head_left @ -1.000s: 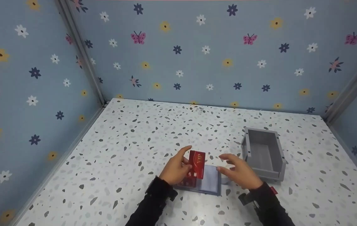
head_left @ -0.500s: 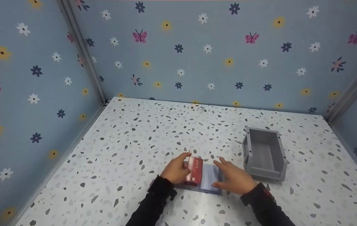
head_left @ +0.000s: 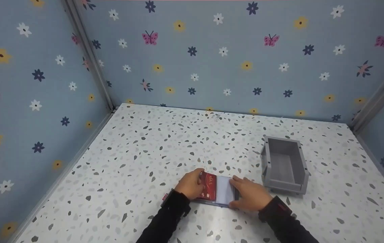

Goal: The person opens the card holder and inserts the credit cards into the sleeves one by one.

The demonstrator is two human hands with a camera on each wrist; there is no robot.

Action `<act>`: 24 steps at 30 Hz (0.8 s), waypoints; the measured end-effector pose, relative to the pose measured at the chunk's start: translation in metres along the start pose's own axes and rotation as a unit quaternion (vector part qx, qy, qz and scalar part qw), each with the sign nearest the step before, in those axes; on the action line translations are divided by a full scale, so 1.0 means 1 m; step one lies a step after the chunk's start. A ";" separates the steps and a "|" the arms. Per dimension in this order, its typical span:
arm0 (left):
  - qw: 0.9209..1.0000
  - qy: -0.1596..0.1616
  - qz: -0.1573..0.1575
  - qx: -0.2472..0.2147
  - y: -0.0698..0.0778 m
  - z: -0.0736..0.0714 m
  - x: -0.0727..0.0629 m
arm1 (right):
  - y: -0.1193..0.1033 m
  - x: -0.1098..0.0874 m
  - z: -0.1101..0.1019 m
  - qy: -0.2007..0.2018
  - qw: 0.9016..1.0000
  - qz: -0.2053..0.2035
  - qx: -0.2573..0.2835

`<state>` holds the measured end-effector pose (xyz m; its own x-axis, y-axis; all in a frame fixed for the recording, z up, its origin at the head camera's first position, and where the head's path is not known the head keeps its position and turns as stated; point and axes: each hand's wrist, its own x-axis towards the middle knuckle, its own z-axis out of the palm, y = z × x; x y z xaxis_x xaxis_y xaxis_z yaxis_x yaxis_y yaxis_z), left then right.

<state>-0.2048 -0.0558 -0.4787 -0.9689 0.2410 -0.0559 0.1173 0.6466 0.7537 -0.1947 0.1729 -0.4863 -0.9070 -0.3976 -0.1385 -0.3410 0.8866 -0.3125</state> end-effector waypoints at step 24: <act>0.998 -0.017 0.040 0.054 0.011 0.018 0.010 | 0.002 0.000 0.001 0.016 0.999 0.017 0.034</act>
<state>-0.2098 -0.0336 -0.4830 -0.9480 0.3177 -0.0214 0.2185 0.6979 0.6820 -0.1951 0.1744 -0.4876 -0.9259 -0.3583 -0.1199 -0.2927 0.8809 -0.3720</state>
